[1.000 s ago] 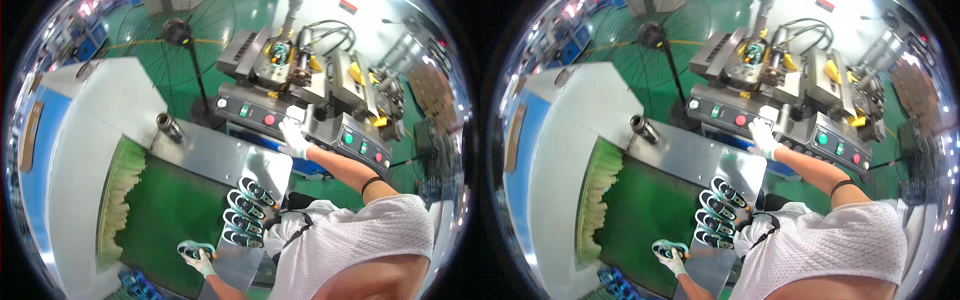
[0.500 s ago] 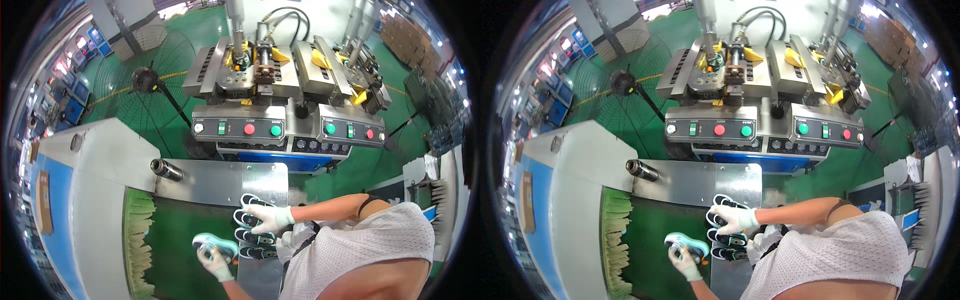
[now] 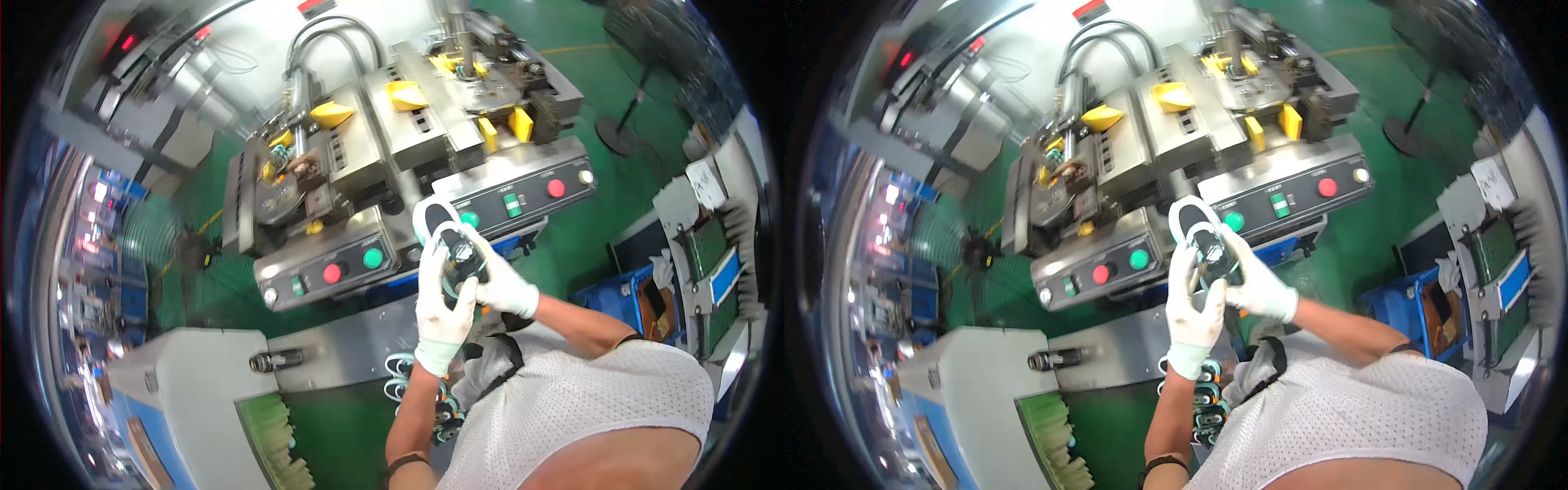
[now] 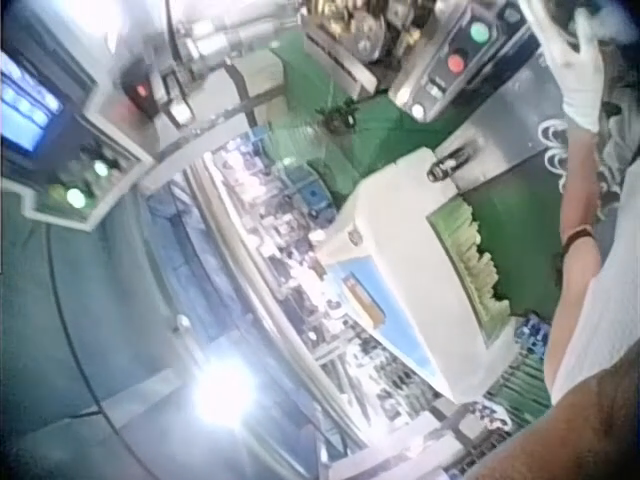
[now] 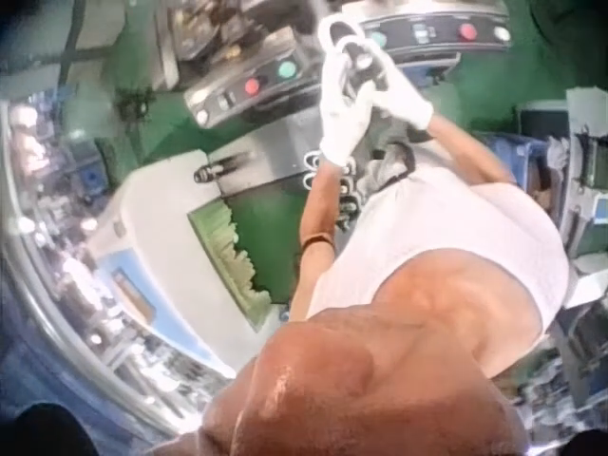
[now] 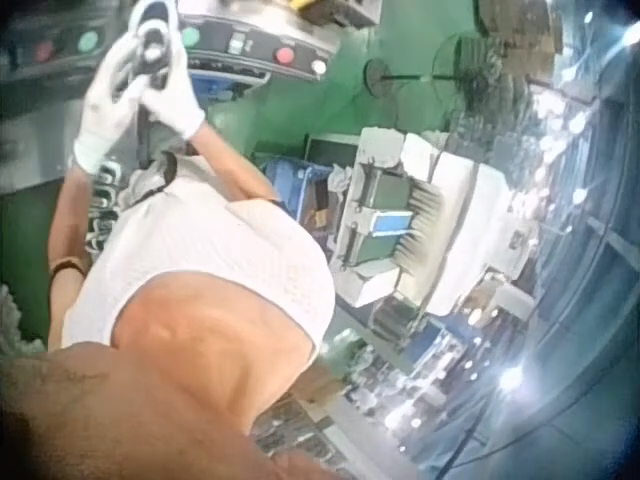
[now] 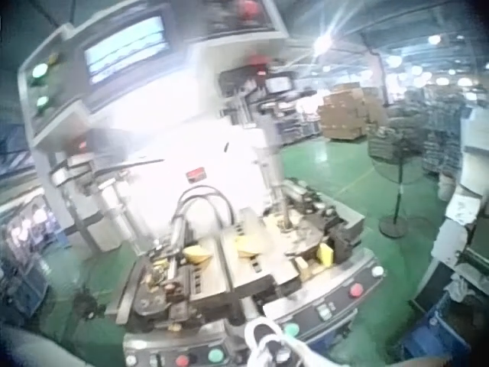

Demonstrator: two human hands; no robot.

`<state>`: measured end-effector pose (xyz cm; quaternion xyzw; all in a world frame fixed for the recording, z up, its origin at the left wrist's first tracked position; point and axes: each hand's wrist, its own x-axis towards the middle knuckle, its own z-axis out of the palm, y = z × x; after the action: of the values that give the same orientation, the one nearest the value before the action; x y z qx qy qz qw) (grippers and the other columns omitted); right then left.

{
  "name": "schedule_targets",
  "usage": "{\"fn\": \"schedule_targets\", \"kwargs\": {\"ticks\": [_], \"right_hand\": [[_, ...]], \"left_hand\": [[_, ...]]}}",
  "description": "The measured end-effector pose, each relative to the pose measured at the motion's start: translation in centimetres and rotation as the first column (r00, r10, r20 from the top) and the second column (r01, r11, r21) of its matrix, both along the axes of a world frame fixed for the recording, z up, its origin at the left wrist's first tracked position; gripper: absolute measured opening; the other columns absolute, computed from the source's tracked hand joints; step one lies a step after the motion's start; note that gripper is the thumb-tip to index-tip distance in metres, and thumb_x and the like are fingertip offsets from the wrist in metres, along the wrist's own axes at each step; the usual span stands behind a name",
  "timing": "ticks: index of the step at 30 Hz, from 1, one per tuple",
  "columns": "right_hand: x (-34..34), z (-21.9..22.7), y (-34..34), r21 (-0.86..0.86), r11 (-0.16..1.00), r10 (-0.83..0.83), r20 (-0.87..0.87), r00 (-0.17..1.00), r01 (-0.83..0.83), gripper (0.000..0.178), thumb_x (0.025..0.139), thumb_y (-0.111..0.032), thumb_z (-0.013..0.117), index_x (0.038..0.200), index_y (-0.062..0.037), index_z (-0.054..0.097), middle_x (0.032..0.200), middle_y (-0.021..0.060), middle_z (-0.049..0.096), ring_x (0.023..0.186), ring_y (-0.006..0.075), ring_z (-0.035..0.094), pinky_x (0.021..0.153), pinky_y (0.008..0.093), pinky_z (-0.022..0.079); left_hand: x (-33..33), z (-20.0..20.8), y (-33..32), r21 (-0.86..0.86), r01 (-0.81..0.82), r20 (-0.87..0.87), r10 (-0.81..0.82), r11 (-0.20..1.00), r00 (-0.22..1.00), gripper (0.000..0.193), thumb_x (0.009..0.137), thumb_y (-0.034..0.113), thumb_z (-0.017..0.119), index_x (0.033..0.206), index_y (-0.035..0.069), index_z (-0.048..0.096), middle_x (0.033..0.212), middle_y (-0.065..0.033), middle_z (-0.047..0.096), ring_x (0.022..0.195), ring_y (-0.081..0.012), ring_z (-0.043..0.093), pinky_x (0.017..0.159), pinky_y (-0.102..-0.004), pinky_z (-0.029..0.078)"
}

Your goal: Operates machinery to press soles onto shoes in a manufacturing facility.

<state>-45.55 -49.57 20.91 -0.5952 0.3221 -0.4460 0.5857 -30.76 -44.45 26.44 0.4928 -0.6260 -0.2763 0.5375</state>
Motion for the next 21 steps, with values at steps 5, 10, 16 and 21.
{"fn": "schedule_targets", "kwargs": {"ticks": [5, 10, 16, 21], "right_hand": [[-12.5, 4.7, -3.7, 0.376, 0.896, 0.040, 0.459, 0.888, -0.235, 0.073, 0.086, -0.014, 0.067, 0.150, 0.0033, 0.037, 0.143, 0.0152, 0.052, 0.126, 0.0236, 0.056, 0.106, 0.0353, 0.046], [-18.4, 7.3, -5.7, 0.376, 0.926, -0.208, 0.603, 0.770, -0.045, 0.090, 0.080, -0.030, 0.079, 0.149, 0.0048, 0.035, 0.137, 0.0320, 0.054, 0.120, 0.0387, 0.062, 0.104, 0.0462, 0.052], [-21.6, 6.1, -6.8, 0.481, 0.870, -0.406, 0.579, 0.707, 0.106, 0.081, 0.081, -0.027, 0.081, 0.145, 0.0027, 0.042, 0.131, 0.0229, 0.061, 0.121, 0.0315, 0.063, 0.100, 0.0416, 0.055], [-22.8, 5.5, -7.8, 0.451, 0.888, -0.369, 0.592, 0.716, 0.084, 0.075, 0.083, -0.028, 0.077, 0.143, 0.0043, 0.045, 0.130, 0.0221, 0.062, 0.120, 0.0319, 0.063, 0.100, 0.0408, 0.054]], "left_hand": [[-4.9, 2.1, -6.7, 0.008, 0.022, -0.229, -0.019, 1.000, 0.973, 0.055, 0.098, 0.001, 0.052, 0.149, -0.005, 0.034, 0.155, -0.0169, 0.038, 0.142, -0.0292, 0.041, 0.116, -0.0412, 0.037], [-8.3, 0.9, -13.0, 0.165, 0.030, -0.290, 0.020, 0.986, 0.957, 0.052, 0.101, 0.004, 0.053, 0.150, -0.001, 0.036, 0.150, -0.0159, 0.045, 0.140, -0.0256, 0.045, 0.112, -0.0348, 0.040], [-10.7, 0.0, -17.7, 0.255, 0.071, -0.192, -0.021, 0.964, 0.981, 0.059, 0.098, 0.004, 0.059, 0.151, -0.001, 0.033, 0.145, -0.0216, 0.045, 0.138, -0.0303, 0.046, 0.112, -0.0382, 0.040], [-12.1, 2.6, -22.7, 0.237, 0.076, -0.170, -0.036, 0.968, 0.985, 0.056, 0.100, 0.007, 0.057, 0.149, -0.004, 0.033, 0.143, -0.0247, 0.047, 0.136, -0.0293, 0.048, 0.111, -0.0387, 0.041]]}}
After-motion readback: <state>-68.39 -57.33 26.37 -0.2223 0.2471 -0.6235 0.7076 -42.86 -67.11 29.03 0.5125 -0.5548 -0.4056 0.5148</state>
